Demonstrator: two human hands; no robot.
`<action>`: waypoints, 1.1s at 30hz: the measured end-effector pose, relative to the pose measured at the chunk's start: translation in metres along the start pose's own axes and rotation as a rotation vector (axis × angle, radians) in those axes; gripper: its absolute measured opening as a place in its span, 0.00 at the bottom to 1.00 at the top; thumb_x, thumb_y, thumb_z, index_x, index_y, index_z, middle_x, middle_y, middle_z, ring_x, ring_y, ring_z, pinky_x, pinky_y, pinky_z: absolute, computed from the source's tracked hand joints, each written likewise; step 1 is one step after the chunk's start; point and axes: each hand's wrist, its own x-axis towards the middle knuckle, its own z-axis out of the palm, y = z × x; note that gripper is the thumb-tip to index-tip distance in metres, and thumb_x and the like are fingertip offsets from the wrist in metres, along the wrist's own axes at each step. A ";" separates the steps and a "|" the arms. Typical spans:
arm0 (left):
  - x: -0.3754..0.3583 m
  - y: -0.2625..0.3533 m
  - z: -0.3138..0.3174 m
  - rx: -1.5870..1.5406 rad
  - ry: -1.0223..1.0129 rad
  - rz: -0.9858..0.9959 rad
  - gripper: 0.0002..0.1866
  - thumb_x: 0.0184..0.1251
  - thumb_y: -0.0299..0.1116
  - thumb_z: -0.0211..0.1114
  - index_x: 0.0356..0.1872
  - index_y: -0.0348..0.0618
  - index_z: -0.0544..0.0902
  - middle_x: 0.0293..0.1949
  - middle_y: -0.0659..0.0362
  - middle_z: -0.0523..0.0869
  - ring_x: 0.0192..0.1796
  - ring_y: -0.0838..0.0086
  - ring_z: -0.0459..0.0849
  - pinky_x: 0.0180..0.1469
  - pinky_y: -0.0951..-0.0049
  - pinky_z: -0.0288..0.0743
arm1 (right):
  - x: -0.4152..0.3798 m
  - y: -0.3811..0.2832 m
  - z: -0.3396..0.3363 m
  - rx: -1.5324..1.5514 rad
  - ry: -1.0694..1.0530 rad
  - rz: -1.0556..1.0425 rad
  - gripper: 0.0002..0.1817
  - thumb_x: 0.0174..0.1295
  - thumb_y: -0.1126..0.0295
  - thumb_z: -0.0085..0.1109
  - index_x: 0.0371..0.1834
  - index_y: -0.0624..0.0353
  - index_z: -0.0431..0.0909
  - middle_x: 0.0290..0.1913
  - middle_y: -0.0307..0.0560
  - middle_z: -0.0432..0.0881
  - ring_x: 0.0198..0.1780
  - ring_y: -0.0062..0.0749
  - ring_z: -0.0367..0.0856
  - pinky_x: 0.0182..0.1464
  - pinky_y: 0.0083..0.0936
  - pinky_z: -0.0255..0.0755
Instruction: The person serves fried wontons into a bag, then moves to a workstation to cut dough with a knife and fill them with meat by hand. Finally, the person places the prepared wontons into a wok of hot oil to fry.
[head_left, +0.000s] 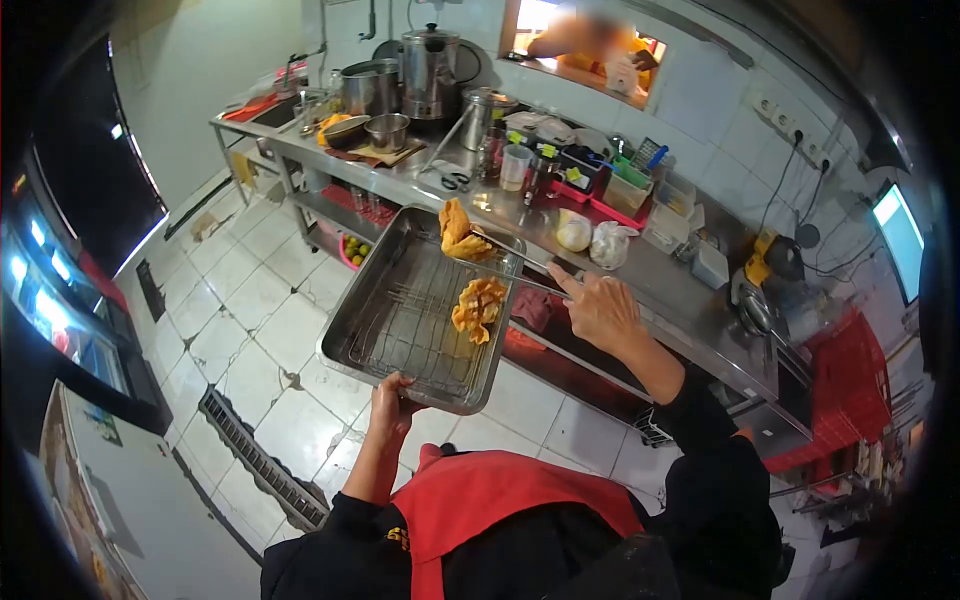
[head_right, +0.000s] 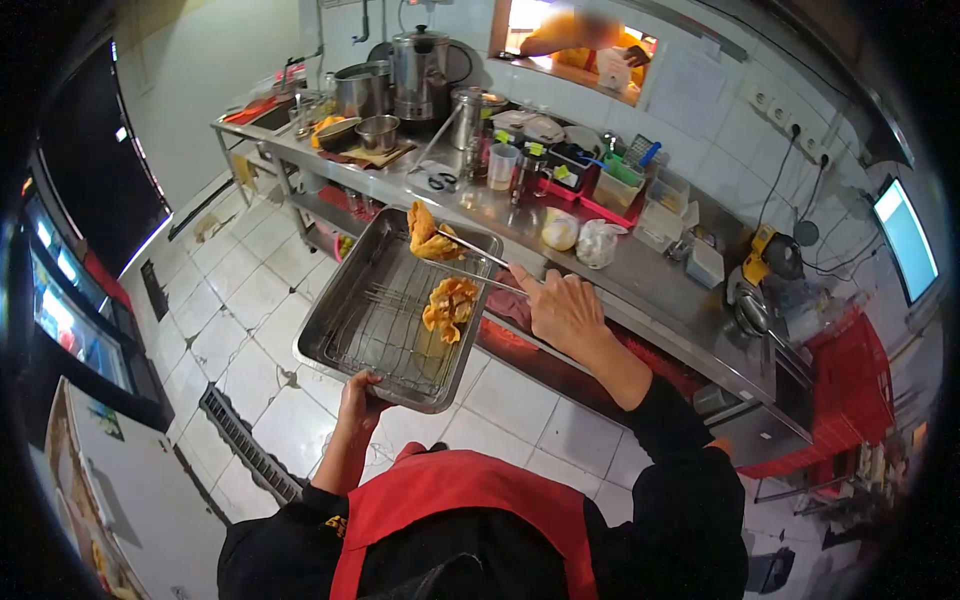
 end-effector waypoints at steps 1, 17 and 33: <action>0.007 -0.002 0.000 -0.013 -0.005 -0.026 0.15 0.43 0.27 0.54 0.34 0.31 0.71 0.34 0.47 0.77 0.33 0.56 0.80 0.38 0.54 0.78 | -0.002 0.004 -0.002 0.015 0.002 0.013 0.28 0.51 0.71 0.49 0.60 0.44 0.65 0.28 0.56 0.74 0.29 0.49 0.76 0.34 0.42 0.70; 0.158 0.048 0.120 0.062 -0.139 0.007 0.05 0.45 0.29 0.55 0.24 0.39 0.73 0.25 0.57 0.74 0.29 0.67 0.75 0.35 0.59 0.75 | 0.099 0.126 0.034 0.132 0.100 0.172 0.33 0.45 0.68 0.60 0.59 0.39 0.66 0.25 0.52 0.74 0.27 0.48 0.75 0.31 0.40 0.70; 0.315 0.062 0.297 0.181 -0.293 0.001 0.06 0.45 0.30 0.56 0.25 0.40 0.73 0.28 0.60 0.72 0.33 0.69 0.73 0.33 0.61 0.72 | 0.194 0.284 0.041 0.144 0.314 0.266 0.32 0.45 0.70 0.61 0.59 0.40 0.67 0.22 0.51 0.73 0.25 0.48 0.73 0.29 0.38 0.67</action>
